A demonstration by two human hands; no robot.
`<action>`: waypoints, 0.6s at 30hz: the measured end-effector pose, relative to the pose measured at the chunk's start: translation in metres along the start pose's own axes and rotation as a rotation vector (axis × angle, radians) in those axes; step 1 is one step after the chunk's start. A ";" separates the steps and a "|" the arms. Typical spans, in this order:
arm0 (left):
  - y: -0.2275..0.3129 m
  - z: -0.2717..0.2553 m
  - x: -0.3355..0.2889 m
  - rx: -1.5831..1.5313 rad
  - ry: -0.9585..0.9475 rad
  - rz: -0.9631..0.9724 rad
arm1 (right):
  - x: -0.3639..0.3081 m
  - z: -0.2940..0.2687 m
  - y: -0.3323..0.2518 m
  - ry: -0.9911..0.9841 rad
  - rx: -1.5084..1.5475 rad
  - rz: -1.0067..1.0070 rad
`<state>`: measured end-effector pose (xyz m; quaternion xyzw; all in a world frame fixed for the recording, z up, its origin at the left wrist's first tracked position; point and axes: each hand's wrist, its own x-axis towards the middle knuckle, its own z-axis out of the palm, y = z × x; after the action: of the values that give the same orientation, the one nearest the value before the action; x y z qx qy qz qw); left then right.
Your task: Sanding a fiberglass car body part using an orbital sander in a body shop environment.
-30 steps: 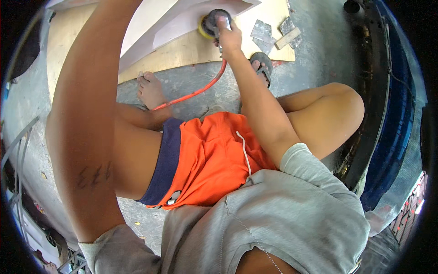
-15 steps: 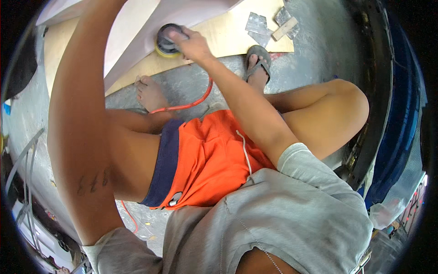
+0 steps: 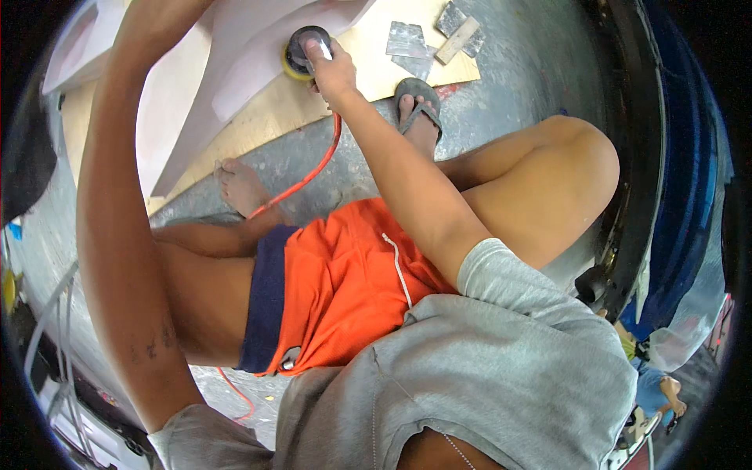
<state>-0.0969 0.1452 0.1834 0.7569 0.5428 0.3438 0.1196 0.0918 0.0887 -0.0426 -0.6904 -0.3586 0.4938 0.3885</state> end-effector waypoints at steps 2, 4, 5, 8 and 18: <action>0.002 -0.006 0.003 -0.079 -0.161 0.302 | 0.008 -0.006 0.003 0.037 0.031 -0.005; 0.000 -0.003 0.008 0.031 -0.072 0.281 | 0.011 -0.005 0.006 0.076 0.081 0.033; -0.003 0.002 0.012 0.161 0.089 0.152 | 0.011 -0.003 0.008 0.049 0.049 0.002; -0.018 0.007 0.012 0.158 0.004 0.163 | 0.007 0.005 0.014 0.003 0.011 -0.013; -0.069 -0.016 -0.001 0.147 -0.338 -0.422 | 0.005 0.020 0.017 -0.065 0.117 0.076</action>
<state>-0.1582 0.1676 0.1561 0.6804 0.6843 0.1397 0.2222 0.0760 0.0895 -0.0637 -0.6633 -0.3153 0.5503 0.3972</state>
